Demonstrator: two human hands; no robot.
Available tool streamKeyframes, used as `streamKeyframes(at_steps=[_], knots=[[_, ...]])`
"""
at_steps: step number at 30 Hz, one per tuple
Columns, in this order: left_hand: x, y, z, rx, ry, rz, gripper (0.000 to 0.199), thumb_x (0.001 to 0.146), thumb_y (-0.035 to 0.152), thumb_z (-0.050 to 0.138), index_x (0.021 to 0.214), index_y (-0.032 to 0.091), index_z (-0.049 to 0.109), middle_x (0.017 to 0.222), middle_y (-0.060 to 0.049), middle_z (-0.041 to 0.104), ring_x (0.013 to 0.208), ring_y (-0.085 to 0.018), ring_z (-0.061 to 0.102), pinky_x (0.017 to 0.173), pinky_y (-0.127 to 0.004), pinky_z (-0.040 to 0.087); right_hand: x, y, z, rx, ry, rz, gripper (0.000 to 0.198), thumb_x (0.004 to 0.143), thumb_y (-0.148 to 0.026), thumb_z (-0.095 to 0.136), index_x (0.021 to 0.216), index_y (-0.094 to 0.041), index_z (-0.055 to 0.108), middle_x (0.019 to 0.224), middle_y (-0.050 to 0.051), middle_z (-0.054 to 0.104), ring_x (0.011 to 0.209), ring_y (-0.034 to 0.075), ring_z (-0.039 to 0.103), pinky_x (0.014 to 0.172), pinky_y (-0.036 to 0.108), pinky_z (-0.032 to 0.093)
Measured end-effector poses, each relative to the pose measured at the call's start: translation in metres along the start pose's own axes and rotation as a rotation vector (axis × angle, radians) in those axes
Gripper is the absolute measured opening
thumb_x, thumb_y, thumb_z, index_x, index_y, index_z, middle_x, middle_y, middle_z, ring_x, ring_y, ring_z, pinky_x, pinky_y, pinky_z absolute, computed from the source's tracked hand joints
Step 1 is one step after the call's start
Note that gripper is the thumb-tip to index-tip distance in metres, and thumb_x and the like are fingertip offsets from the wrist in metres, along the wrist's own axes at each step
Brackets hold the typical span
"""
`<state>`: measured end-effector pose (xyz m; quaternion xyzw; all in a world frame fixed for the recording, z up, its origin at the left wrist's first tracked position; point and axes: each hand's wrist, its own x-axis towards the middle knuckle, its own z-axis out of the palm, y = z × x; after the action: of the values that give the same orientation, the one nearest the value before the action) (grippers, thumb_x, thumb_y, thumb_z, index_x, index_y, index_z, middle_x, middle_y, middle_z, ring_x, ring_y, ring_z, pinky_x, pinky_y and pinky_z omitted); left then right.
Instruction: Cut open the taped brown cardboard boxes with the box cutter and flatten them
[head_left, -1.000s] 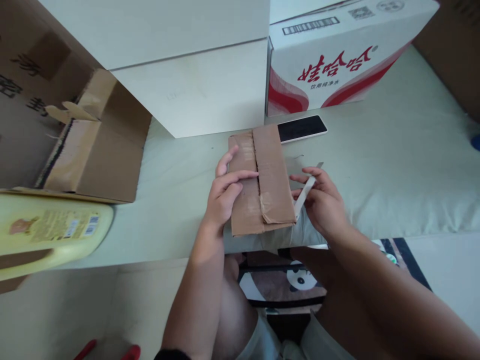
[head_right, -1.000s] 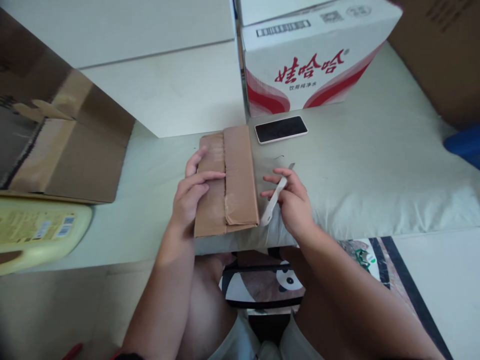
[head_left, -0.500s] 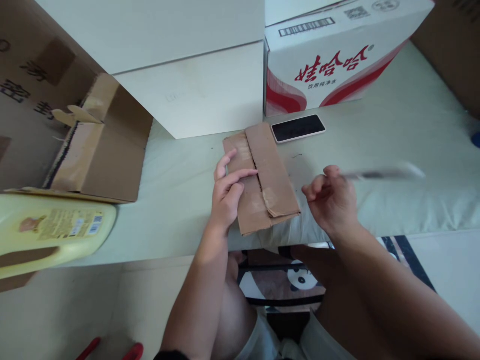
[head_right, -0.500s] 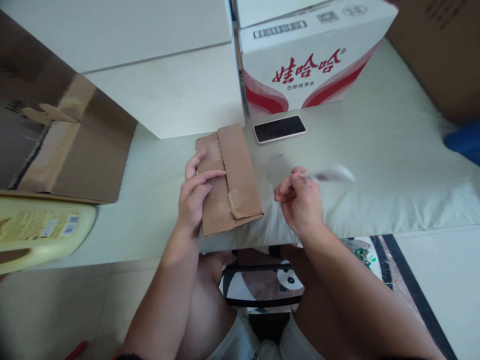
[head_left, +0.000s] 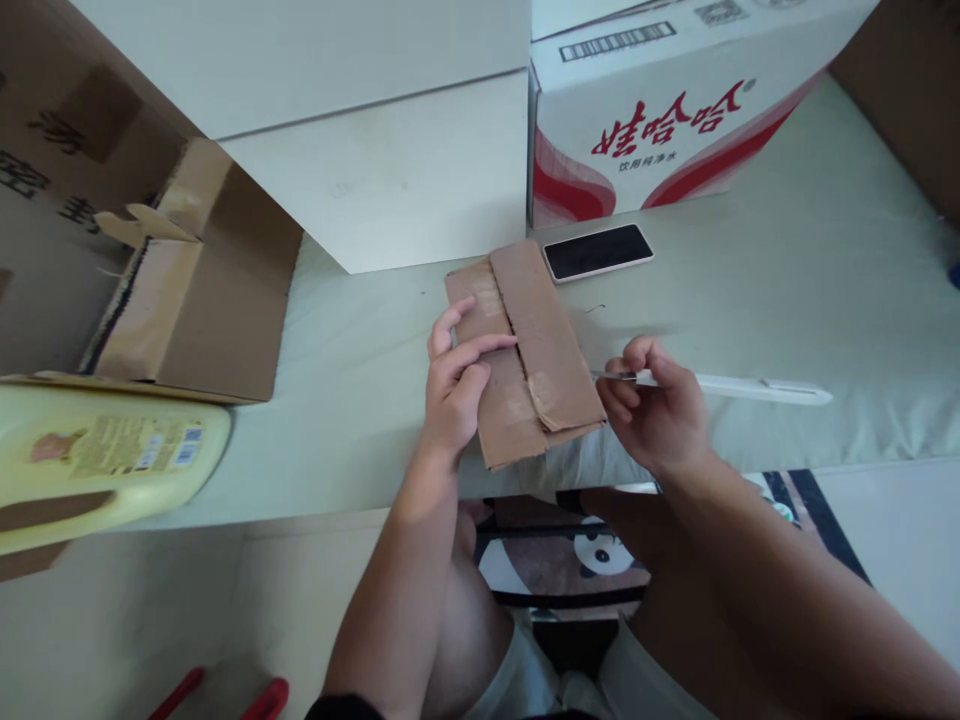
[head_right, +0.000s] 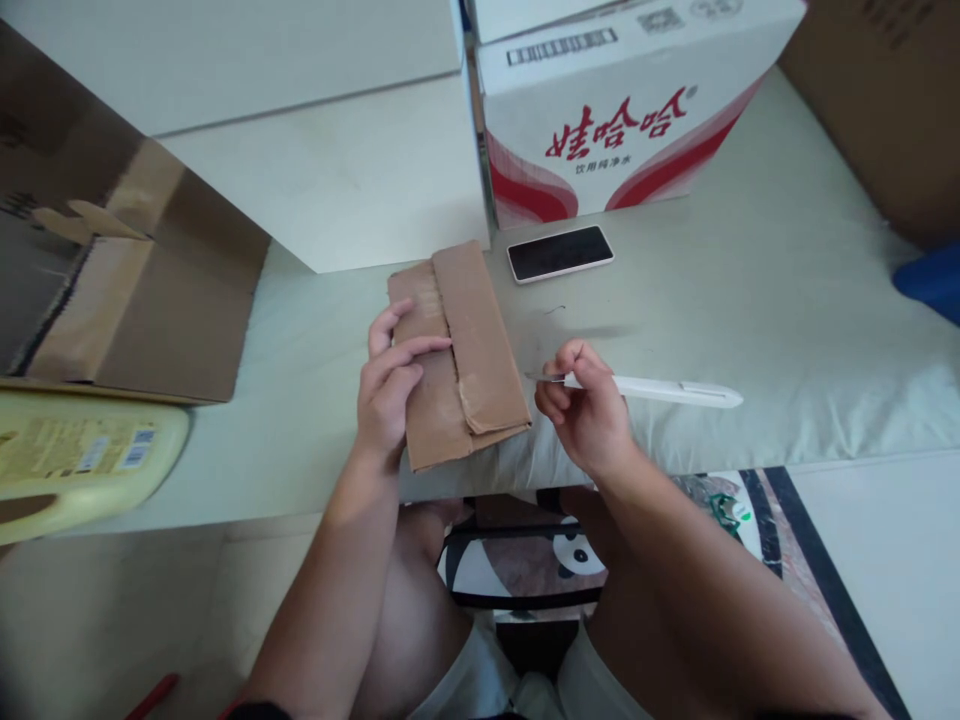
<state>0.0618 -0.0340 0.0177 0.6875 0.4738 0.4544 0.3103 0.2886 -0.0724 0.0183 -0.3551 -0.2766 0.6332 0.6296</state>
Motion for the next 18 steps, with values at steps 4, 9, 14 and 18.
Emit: streamKeyframes(at_steps=[4,9,14,18], knots=[[-0.001,-0.003,0.000,0.019,0.009,0.017,0.033,0.093,0.024,0.052,0.105,0.029,0.082,0.158,-0.002,0.049,0.155,-0.031,0.040,0.129,-0.053,0.038,-0.001,0.002,-0.001,-0.015,-0.021,-0.005,0.025,0.072,-0.034,0.073,0.073,-0.025,0.049,0.055,-0.009,0.035,0.046,0.008,0.023,0.039,0.020,0.021],[-0.003,-0.009,0.002,0.026,0.024,0.068,0.032,0.096,0.028,0.050,0.107,0.028,0.080,0.157,-0.003,0.050,0.153,-0.031,0.041,0.129,-0.053,0.038,0.000,0.003,-0.001,-0.059,-0.036,-0.009,0.025,0.072,-0.028,0.071,0.075,-0.025,0.046,0.054,-0.011,0.029,0.046,0.008,0.020,0.040,0.018,0.021],[-0.003,-0.012,0.003,0.030,0.031,0.108,0.031,0.098,0.031,0.049,0.108,0.028,0.078,0.156,-0.002,0.049,0.152,-0.031,0.042,0.129,-0.053,0.037,0.002,0.008,-0.001,-0.090,-0.020,-0.001,0.028,0.076,-0.031,0.073,0.077,-0.026,0.045,0.052,-0.013,0.029,0.043,0.006,0.017,0.040,0.017,0.021],[-0.001,-0.012,0.001,0.029,0.025,0.135,0.029,0.097,0.034,0.050,0.109,0.029,0.077,0.154,-0.003,0.052,0.150,-0.032,0.044,0.128,-0.054,0.038,0.003,0.011,0.001,-0.136,0.012,0.003,0.027,0.077,-0.030,0.074,0.078,-0.026,0.047,0.051,-0.012,0.035,0.041,0.006,0.025,0.040,0.017,0.023]])
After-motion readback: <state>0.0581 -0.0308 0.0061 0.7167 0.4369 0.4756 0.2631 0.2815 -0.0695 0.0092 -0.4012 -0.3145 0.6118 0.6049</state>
